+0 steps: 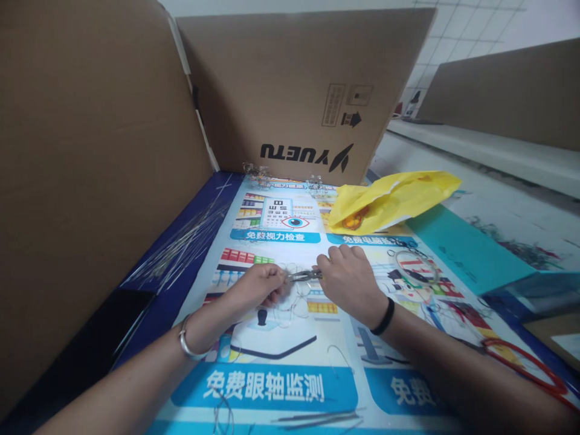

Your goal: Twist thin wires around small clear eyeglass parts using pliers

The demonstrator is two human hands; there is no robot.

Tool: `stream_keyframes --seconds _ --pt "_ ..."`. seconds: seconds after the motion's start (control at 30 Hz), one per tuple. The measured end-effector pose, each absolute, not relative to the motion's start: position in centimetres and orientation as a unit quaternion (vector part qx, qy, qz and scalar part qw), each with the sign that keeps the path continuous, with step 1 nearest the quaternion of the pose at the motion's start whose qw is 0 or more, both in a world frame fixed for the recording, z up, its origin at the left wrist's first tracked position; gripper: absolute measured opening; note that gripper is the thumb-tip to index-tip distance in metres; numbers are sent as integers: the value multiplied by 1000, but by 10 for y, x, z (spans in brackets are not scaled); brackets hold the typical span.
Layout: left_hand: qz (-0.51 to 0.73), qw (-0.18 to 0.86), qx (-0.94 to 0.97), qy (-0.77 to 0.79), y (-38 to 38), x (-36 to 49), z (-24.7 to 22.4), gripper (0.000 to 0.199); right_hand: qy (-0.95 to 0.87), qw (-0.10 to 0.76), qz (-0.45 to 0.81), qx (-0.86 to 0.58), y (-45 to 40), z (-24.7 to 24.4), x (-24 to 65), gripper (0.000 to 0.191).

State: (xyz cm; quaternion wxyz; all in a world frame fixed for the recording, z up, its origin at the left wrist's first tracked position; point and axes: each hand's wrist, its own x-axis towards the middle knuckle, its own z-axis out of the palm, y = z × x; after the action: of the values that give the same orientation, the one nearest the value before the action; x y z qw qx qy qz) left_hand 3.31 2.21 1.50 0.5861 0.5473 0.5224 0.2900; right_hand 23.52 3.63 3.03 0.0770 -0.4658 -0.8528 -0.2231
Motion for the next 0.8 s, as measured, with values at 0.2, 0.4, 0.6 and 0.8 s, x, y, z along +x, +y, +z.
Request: stream_keyframes --seconds 0.2,0.4,0.6,0.8 --pt "289 569 545 543 21 36 16 12 -838 62 -244 -483 32 37 235 18" --pt "286 570 548 542 19 37 20 11 -842 84 -239 -476 35 36 235 19" --pt "269 586 560 520 21 34 19 17 -851 139 -259 -435 39 30 236 20" --pt "265 589 559 520 21 33 17 15 -854 134 -280 -417 40 27 236 15"
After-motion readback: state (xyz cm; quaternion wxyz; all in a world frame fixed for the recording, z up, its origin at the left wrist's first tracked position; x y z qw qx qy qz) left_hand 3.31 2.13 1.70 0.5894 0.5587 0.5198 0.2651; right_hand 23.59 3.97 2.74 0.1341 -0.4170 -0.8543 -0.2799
